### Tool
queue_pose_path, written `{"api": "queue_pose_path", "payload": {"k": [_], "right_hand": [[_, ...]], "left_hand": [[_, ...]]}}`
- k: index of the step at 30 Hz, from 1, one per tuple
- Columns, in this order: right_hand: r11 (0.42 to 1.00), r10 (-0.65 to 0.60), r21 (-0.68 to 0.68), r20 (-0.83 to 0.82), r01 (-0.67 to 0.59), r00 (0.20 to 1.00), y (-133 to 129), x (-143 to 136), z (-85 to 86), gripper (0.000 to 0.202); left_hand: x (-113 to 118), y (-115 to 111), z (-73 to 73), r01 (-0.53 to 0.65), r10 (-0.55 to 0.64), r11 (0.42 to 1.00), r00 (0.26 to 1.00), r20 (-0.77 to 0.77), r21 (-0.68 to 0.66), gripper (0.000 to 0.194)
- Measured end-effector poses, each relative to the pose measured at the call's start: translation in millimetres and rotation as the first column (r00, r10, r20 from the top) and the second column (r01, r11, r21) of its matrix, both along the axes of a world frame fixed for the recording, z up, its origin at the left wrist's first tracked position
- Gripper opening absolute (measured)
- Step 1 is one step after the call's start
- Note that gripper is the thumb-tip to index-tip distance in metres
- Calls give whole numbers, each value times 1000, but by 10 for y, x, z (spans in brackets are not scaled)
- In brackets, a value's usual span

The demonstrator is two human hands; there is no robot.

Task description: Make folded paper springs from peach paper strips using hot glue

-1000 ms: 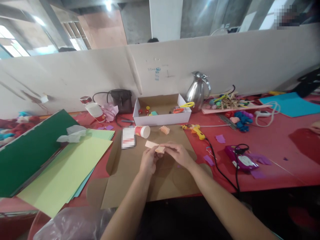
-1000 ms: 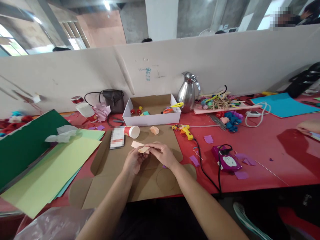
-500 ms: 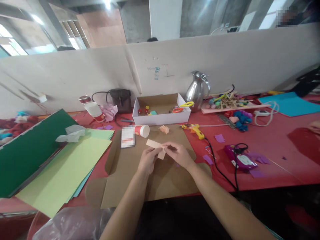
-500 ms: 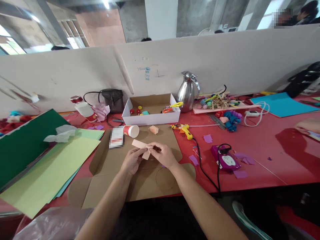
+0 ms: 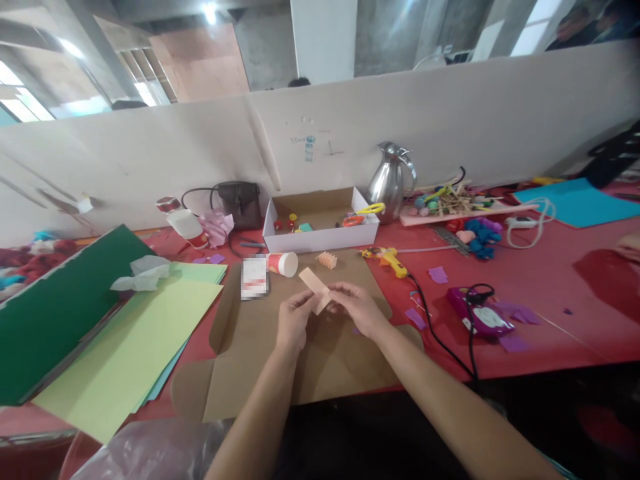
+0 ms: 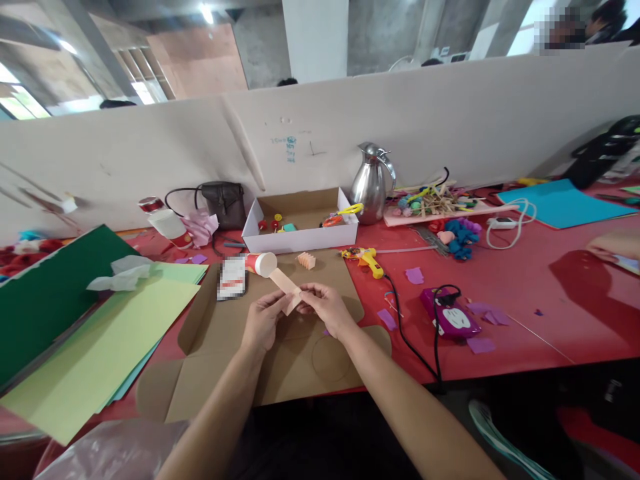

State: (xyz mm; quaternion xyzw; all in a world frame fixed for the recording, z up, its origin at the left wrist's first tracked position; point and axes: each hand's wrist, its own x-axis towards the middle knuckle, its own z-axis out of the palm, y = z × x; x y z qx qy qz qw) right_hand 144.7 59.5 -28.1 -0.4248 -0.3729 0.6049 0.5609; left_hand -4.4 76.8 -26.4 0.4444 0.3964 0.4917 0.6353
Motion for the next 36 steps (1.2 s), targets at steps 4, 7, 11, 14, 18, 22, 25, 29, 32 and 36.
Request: {"api": "queue_pose_path", "payload": {"k": [4, 7, 11, 14, 18, 22, 25, 29, 32, 36], "right_hand": [[998, -40, -50, -9, 40, 999, -4, 5, 19, 25], [998, -38, -50, -34, 37, 999, -20, 25, 41, 25], [998, -47, -44, -54, 45, 997, -40, 46, 48, 21], [999, -22, -32, -45, 20, 999, -40, 54, 32, 21], [999, -3, -32, -38, 1, 999, -26, 60, 13, 27], [1000, 29, -6, -23, -29, 999, -37, 72, 58, 36], [997, 82, 9, 71, -83, 994, -60, 90, 104, 39], [997, 53, 43, 256, -66, 965, -72, 116, 104, 34], [991, 57, 98, 304, -91, 951, -61, 120, 80, 30], [985, 33, 148, 345, -89, 938, -46, 114, 54, 21]], "left_hand": [[-5, -17, -24, 12, 0, 996, 992, -123, 90, 29], [-20, -28, 3, 45, 8, 974, 973, -233, 220, 25], [-37, -44, 58, 87, -5, 957, 959, -283, 278, 26], [-31, -46, 60, 65, -7, 970, 972, -237, 236, 25], [-7, -35, 31, 66, -47, 988, 990, -136, 137, 24], [16, -26, 2, 14, -6, 996, 996, -88, 92, 19], [21, -26, 0, -29, 37, 995, 996, -80, 98, 18], [2, -24, 35, 9, -3, 998, 997, -78, 70, 27], [-17, -13, 66, 113, -111, 994, 985, -133, 10, 33], [-46, 9, 80, 163, -165, 986, 979, -119, -31, 33]]}}
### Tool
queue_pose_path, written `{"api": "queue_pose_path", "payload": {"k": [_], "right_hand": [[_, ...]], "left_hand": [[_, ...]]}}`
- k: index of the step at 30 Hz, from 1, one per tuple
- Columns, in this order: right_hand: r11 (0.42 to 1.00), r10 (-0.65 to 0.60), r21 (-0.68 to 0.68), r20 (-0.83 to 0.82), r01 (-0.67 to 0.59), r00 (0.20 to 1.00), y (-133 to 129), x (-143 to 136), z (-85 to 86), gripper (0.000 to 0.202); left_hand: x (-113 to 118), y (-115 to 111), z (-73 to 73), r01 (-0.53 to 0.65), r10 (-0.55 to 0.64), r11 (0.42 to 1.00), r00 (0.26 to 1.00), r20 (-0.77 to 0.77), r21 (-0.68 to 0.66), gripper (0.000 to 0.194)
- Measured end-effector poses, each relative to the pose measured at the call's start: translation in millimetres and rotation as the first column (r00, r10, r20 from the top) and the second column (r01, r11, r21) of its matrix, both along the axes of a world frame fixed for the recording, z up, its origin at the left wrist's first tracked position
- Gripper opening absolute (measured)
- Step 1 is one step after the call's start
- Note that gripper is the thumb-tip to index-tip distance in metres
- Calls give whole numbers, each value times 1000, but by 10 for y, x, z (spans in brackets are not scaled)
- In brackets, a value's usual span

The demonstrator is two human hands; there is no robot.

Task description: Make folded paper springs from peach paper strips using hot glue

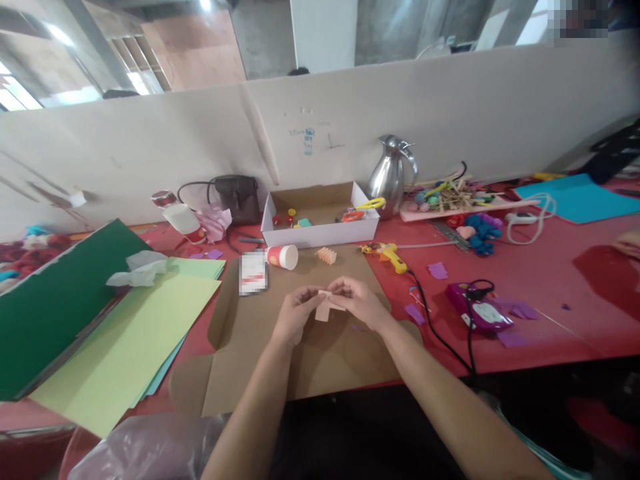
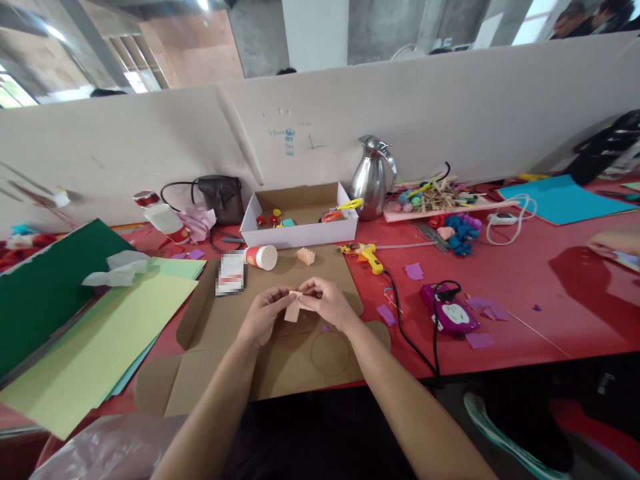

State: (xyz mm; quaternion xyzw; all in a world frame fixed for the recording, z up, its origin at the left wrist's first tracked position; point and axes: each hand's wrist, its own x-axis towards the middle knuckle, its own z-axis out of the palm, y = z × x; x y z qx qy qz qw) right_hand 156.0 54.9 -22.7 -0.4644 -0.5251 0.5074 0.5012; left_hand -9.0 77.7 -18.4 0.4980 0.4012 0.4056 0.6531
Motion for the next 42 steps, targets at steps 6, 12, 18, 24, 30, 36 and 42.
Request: {"api": "queue_pose_path", "payload": {"k": [6, 12, 18, 24, 30, 36, 42], "right_hand": [[899, -172, 438, 359, -3, 917, -89, 39, 26, 19], [786, -305, 602, 572, -137, 762, -113, 15, 8, 30], [787, -368, 617, 478, -7, 798, -29, -45, -53, 11], [902, -282, 394, 233, 175, 931, -65, -168, -7, 16], [962, -203, 186, -3, 200, 979, -24, -215, -56, 39], [977, -201, 83, 25, 198, 979, -30, -155, -7, 24], [988, -117, 91, -58, 122, 991, -68, -171, 88, 21]], "left_hand": [[-64, 42, 3, -110, 120, 984, 991, 65, -139, 32], [-86, 55, 20, -148, 177, 971, 972, 151, -189, 31], [-38, 16, 11, -166, 192, 974, 966, 172, -155, 31], [12, -26, -12, -141, 171, 981, 949, 264, -129, 33], [26, -38, -10, -105, 135, 988, 939, 315, -112, 29], [44, -73, -2, -87, 105, 993, 960, 261, -80, 30], [57, -54, -36, -195, 205, 979, 942, 265, -66, 29]]}}
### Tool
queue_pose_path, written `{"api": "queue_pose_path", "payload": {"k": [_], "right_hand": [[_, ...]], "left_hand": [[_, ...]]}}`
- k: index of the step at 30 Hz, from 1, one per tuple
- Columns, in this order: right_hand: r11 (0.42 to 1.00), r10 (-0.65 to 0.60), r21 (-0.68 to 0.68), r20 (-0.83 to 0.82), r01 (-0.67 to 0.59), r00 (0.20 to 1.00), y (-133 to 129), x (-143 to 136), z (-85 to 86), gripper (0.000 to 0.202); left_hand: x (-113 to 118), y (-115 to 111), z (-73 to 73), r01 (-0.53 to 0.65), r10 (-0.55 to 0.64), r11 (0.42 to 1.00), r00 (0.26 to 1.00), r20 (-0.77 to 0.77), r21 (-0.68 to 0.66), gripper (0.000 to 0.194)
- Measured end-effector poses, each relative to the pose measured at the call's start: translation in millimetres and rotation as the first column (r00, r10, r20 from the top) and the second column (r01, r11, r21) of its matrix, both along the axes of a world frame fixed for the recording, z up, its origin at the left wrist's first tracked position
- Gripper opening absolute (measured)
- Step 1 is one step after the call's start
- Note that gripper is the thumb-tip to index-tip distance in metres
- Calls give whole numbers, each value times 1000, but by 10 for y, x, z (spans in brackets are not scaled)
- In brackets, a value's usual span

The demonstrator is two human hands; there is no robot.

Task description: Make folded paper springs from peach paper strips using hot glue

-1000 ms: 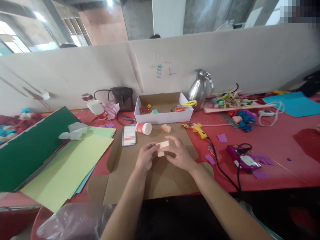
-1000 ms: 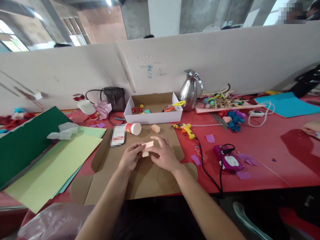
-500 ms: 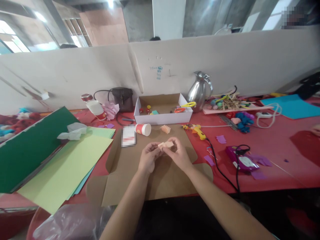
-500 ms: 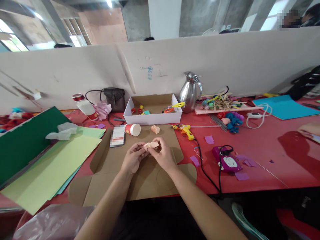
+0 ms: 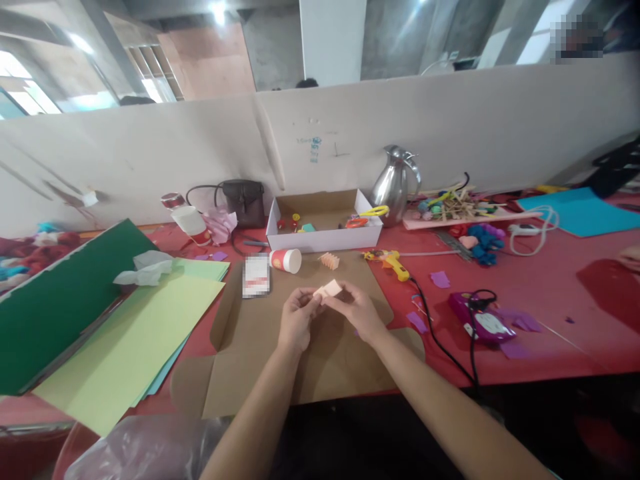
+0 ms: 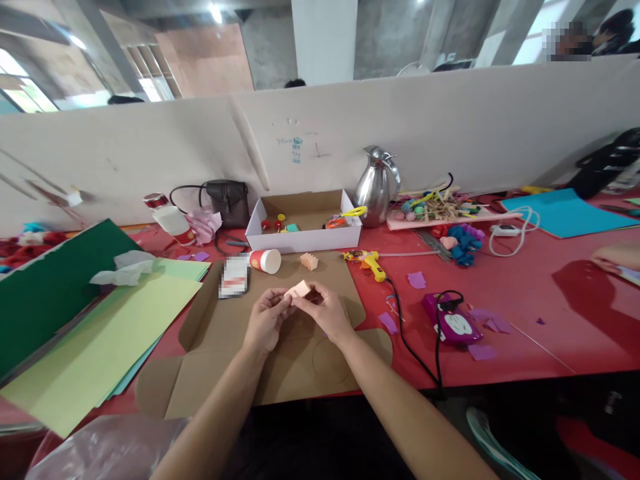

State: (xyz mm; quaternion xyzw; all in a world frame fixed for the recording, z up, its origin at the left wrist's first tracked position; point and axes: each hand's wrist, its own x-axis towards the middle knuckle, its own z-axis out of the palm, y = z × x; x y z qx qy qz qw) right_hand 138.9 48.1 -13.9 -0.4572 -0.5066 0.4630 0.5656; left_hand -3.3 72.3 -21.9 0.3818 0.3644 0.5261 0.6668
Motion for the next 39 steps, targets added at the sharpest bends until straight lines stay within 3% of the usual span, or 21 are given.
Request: {"api": "queue_pose_path", "payload": {"k": [5, 11, 19, 25, 32, 36, 39], "right_hand": [[1000, -15, 16, -4, 15, 1000, 33, 7, -54, 19], [998, 29, -51, -53, -31, 998, 66, 103, -111, 20], [999, 39, -23, -57, -41, 998, 68, 110, -76, 19], [995, 7, -100, -44, -11, 999, 75, 121, -85, 25], [993, 106, -56, -29, -107, 994, 85, 127, -62, 20], [999, -19, -41, -72, 16, 997, 81, 116, -98, 29], [997, -73, -21, -11, 73, 997, 63, 91, -103, 29]], "left_hand": [[-25, -8, 30, 24, -23, 1000, 999, -42, 11, 28], [-53, -6, 12, 70, -45, 993, 969, -242, 96, 28], [-34, 3, -1, 74, -52, 992, 976, -209, 99, 36], [-32, -2, -13, 135, -115, 988, 965, -237, 71, 36], [-2, 2, 22, 89, -91, 996, 989, -115, -22, 32], [8, 41, 16, -37, 34, 997, 998, -51, -72, 31], [3, 52, 24, -42, 45, 996, 999, 31, -73, 31]]}}
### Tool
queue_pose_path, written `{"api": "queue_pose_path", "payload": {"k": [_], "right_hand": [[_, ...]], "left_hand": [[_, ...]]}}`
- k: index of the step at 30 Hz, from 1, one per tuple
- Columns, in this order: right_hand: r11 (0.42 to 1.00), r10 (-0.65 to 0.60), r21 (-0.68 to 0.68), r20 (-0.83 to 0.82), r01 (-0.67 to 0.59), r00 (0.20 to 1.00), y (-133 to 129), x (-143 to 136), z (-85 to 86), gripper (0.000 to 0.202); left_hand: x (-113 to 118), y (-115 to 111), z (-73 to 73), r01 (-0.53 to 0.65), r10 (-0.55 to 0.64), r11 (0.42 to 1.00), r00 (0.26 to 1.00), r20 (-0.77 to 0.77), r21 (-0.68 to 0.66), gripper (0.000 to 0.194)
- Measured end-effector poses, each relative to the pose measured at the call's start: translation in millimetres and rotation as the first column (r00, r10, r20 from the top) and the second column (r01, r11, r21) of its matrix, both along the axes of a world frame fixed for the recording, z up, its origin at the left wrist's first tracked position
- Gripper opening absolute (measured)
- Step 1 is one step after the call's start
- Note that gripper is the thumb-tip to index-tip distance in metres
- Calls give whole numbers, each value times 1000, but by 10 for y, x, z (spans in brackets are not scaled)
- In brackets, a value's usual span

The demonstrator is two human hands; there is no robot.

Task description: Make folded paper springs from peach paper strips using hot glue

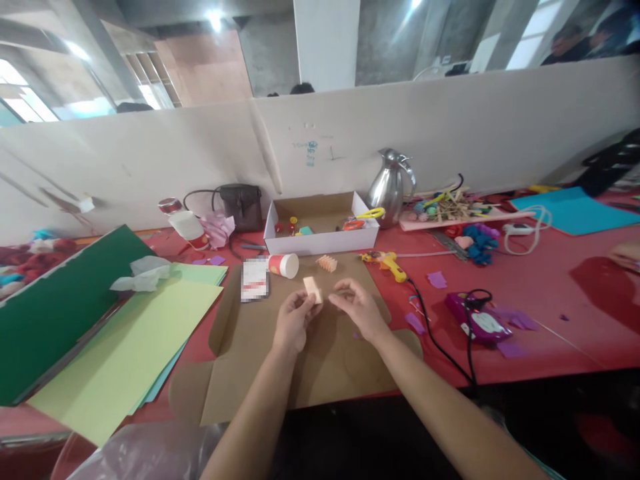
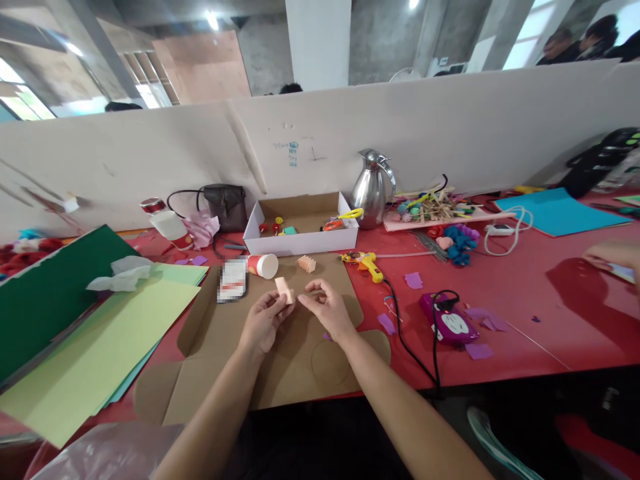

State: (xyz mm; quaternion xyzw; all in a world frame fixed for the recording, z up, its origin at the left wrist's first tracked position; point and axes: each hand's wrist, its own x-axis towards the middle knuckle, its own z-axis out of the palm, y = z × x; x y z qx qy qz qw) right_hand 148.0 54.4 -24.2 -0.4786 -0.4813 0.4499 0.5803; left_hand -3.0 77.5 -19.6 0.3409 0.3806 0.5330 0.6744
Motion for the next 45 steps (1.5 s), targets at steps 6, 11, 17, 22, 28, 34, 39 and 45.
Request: {"api": "queue_pose_path", "payload": {"k": [6, 11, 17, 22, 28, 34, 39, 45], "right_hand": [[980, 13, 191, 182, -48, 983, -87, -66, 58, 30], [959, 32, 271, 195, -86, 980, -124, -77, 51, 18], [973, 116, 184, 137, -141, 984, -73, -51, -4, 15], [971, 139, 183, 104, -156, 985, -27, -39, -54, 17], [974, 170, 138, 89, -181, 981, -69, -105, 12, 22], [960, 268, 83, -10, -267, 963, -88, -133, 79, 24], [967, 238, 83, 35, -240, 971, -52, -110, 2, 24], [964, 226, 120, 114, -239, 967, -60, -124, -18, 23]], "left_hand": [[-52, -50, 46, 125, -122, 966, 992, -27, 227, 19], [-154, -42, -33, 145, -103, 956, 979, -174, 254, 20], [-172, -29, -105, 77, 0, 955, 966, -259, 287, 20], [-165, -67, -62, 129, -50, 954, 959, -279, 272, 35], [-179, -52, -93, 32, 86, 947, 933, -350, 319, 17], [-169, -38, -80, 60, 28, 973, 927, -374, 223, 25], [-165, -63, -67, 105, -18, 968, 935, -353, 230, 27], [-170, -55, -79, 96, 10, 960, 926, -377, 262, 23]]}}
